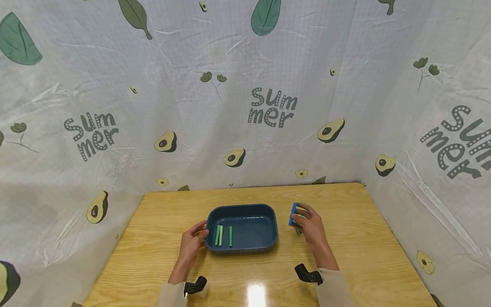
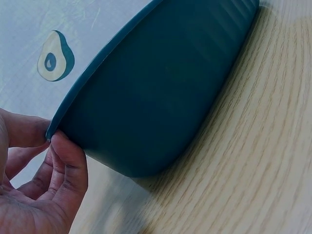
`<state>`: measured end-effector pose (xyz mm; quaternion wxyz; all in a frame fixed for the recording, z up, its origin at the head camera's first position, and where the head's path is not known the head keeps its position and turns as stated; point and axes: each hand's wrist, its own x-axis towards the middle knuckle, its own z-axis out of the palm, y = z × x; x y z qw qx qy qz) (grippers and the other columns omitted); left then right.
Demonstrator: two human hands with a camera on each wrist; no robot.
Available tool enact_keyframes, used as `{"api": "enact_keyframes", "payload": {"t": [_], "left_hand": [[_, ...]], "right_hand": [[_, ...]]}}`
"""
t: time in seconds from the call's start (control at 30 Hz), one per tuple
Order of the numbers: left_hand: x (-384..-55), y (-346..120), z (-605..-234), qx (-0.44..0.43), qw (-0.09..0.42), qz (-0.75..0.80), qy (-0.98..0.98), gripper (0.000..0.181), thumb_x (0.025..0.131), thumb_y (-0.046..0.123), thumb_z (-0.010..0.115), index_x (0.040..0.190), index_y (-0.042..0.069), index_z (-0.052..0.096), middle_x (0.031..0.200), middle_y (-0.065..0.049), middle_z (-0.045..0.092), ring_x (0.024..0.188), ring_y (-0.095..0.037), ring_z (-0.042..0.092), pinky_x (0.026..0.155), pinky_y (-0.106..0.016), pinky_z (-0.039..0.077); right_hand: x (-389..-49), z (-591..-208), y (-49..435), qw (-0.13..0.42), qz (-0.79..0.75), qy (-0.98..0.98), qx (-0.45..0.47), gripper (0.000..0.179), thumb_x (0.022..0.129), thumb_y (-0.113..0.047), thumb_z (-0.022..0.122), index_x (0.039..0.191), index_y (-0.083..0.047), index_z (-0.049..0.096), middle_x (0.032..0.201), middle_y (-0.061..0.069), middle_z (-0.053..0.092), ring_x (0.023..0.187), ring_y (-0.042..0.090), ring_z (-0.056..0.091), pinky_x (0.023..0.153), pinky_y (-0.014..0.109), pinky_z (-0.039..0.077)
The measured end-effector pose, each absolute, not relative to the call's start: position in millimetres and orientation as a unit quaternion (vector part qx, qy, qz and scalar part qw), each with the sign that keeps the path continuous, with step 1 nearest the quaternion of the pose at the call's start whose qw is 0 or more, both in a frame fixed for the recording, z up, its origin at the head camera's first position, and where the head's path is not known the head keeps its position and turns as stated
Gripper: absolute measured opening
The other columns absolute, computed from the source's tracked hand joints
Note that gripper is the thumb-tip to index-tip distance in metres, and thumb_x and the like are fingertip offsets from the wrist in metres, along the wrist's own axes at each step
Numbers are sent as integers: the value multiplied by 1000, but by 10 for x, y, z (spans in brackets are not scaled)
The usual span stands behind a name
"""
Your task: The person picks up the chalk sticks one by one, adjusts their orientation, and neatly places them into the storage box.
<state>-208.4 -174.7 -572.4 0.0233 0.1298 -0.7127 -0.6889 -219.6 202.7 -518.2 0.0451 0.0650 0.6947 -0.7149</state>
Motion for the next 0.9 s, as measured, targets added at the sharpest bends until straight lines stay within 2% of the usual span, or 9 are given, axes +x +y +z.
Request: {"api": "enact_keyframes", "payload": {"t": [0.1,0.23,0.37,0.53,0.63,0.9], "left_hand": [[-2079,-1750,-5717,130,27,-689,-713,38,94,3,61,132,2,61,118,-19,58,86,-9,57,62,-29,49],[-2086,-1754,-5729,132,28,-687,-714,37,93,3,61,131,3,61,118,-19,58,86,-8,58,63,-29,49],[-2090,-1752,-5752,132,29,-686,-715,37,93,2,61,131,3,61,118,-20,58,86,-9,58,63,-29,50],[-2093,-1761,-5754,131,30,-687,-715,38,93,2,61,131,3,61,117,-18,58,87,-9,58,62,-28,50],[-2098,-1765,-5750,132,31,-689,-712,37,93,1,61,130,3,62,116,-18,59,86,-9,58,61,-26,49],[-2084,-1763,-5763,135,26,-687,-714,37,93,2,61,130,3,62,117,-18,59,86,-9,59,62,-26,50]], "right_hand": [[-2193,-5104,1963,52,-724,686,52,57,99,-10,56,150,-6,31,127,12,54,95,5,64,92,35,54],[-2199,-5042,1877,61,-732,677,38,57,98,-6,56,149,-4,31,120,7,55,92,6,64,88,32,56],[-2226,-5054,1782,75,-740,668,29,56,97,-4,57,148,-2,32,121,13,55,91,8,65,91,38,55],[-2280,-5085,1631,90,-735,672,19,56,96,-5,58,147,-2,35,132,24,52,95,11,64,98,48,51],[-2304,-5082,1540,96,-726,681,11,55,96,-5,58,147,-3,36,136,27,49,99,14,64,95,45,53],[-2327,-5105,1248,110,-712,694,17,55,94,-1,59,145,-2,39,133,27,52,103,24,66,87,43,56]]}}
